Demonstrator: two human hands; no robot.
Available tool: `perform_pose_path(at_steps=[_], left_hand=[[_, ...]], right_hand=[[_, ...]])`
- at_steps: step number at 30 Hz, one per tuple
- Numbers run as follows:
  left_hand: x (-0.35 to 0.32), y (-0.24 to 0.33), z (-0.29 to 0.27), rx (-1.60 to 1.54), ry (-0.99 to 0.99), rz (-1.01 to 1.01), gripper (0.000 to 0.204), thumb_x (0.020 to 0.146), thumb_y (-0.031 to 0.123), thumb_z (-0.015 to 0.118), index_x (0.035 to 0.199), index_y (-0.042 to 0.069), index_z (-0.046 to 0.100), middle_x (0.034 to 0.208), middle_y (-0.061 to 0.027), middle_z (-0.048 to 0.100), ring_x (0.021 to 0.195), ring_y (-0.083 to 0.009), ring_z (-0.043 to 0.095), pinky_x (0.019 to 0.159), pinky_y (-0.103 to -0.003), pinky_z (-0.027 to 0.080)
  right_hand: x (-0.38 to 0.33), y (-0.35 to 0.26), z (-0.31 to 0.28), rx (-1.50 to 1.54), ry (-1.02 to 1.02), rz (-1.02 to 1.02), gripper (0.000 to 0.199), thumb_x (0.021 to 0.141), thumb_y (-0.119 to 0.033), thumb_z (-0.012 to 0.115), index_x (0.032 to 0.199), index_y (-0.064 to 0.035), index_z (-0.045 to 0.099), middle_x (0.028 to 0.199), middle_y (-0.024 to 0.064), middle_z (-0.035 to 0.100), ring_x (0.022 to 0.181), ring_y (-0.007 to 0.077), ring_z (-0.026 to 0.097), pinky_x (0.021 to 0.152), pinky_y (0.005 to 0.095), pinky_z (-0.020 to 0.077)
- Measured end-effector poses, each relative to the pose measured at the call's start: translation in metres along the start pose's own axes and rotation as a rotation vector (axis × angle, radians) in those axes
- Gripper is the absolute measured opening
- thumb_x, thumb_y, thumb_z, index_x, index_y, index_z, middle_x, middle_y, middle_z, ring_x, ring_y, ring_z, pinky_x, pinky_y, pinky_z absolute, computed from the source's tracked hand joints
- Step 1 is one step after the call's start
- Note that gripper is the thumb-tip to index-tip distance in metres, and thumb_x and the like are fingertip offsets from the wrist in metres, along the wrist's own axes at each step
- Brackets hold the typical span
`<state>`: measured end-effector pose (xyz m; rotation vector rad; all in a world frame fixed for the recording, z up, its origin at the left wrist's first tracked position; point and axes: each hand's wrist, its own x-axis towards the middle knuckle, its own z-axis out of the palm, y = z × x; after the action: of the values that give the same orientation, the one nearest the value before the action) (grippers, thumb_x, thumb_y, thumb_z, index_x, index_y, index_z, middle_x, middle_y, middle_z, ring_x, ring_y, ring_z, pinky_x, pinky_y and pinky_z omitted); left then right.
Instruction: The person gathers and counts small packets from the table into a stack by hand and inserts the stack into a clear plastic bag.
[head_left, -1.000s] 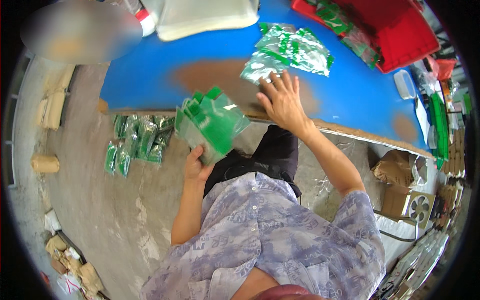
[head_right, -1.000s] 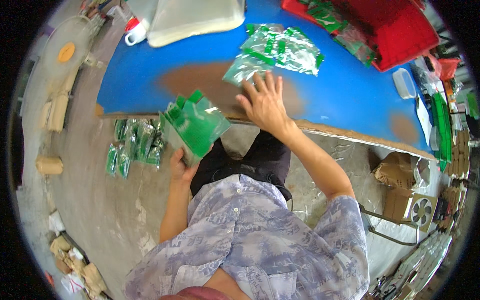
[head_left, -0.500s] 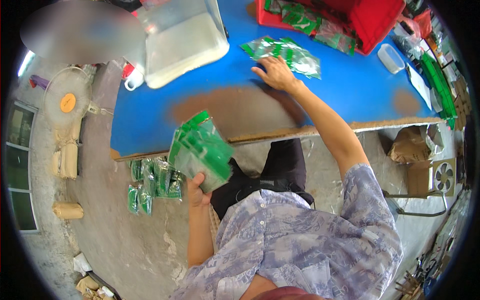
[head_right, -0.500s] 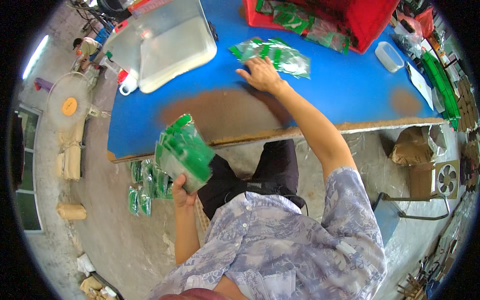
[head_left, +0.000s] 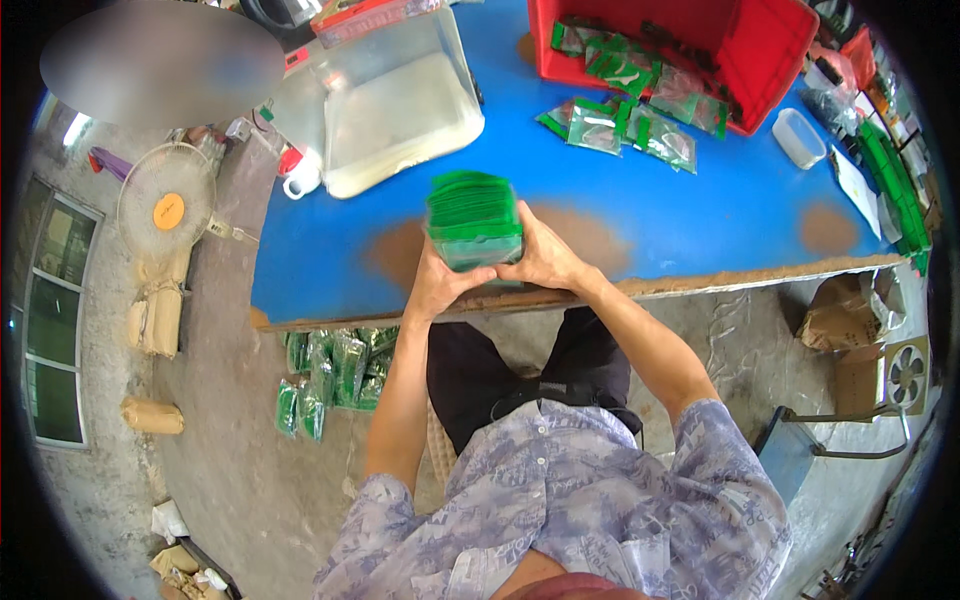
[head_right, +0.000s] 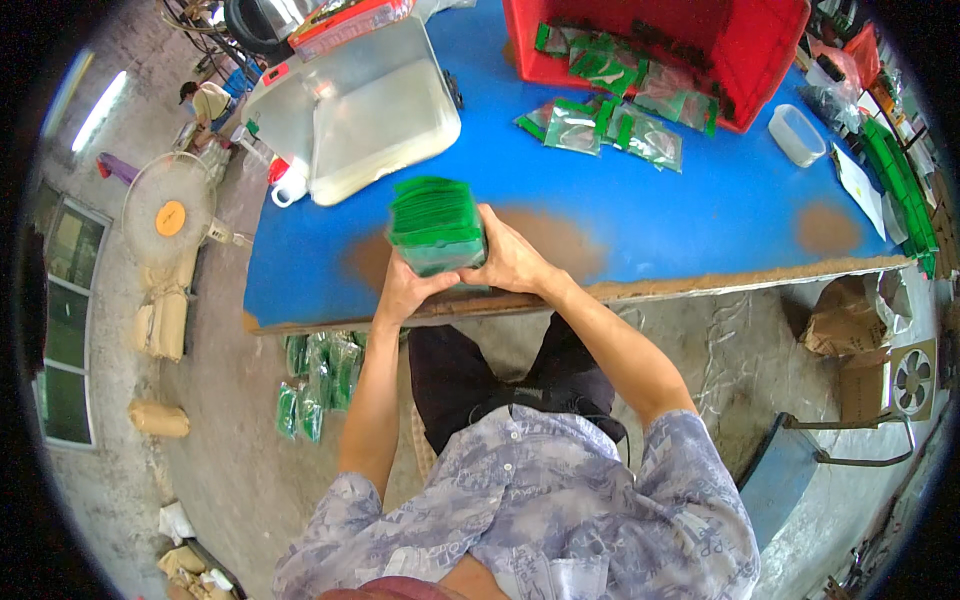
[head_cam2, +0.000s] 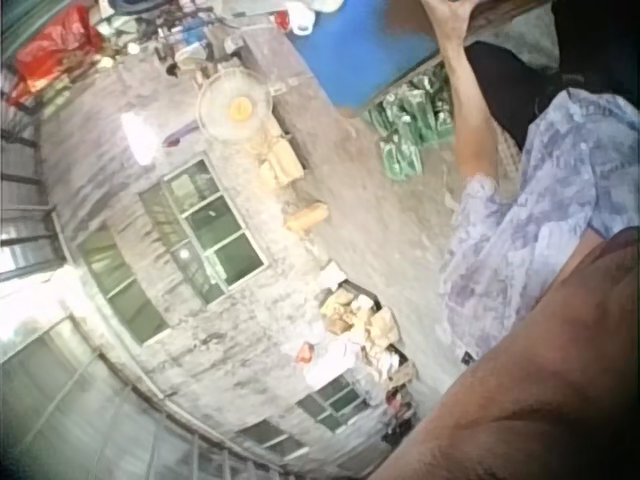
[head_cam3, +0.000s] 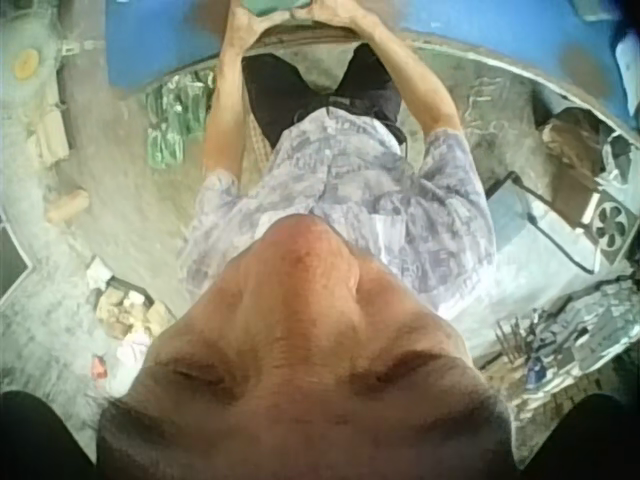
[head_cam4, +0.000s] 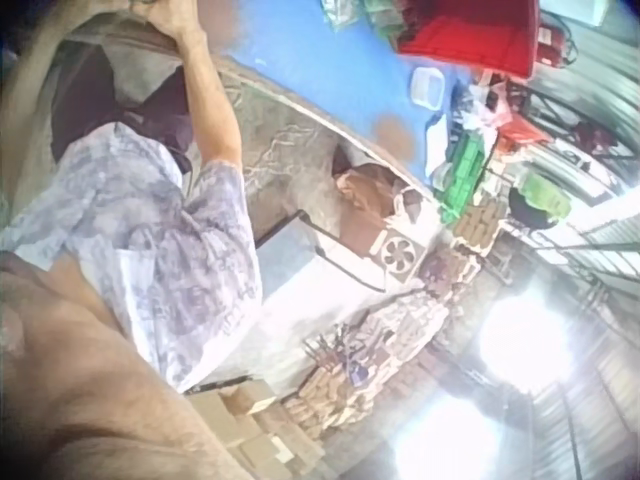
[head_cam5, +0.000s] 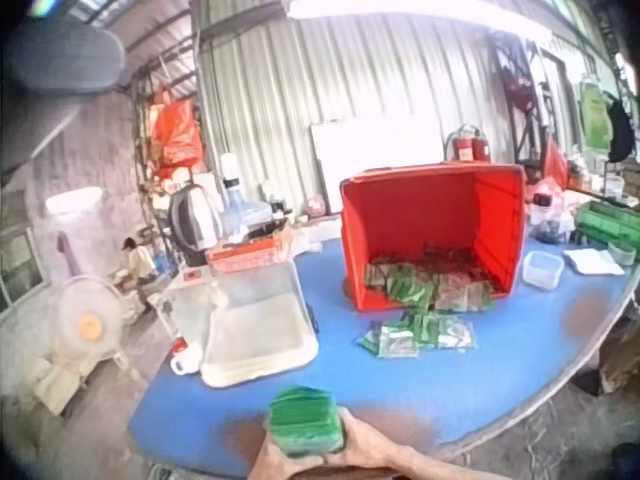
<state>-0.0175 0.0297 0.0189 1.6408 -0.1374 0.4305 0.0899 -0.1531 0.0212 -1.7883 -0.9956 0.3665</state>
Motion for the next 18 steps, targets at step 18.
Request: perform_pose_path(at_steps=[18], left_hand=[[-0.022,-0.005,0.049,-0.644,0.242,-0.032,0.072,0.074,-0.001,0.075,0.14,0.007,0.045,0.134,-0.0056,0.054,0.124,-0.0214,0.052,0.11,-0.039,0.038]], right_hand=[[-0.005,-0.02,0.028,0.704,0.136,0.15,0.091,0.076,-0.033,0.087,0.144,-0.0006,0.036,0.14,0.0154,0.049,0.13,0.0259,0.048,0.108,0.041,0.0423]])
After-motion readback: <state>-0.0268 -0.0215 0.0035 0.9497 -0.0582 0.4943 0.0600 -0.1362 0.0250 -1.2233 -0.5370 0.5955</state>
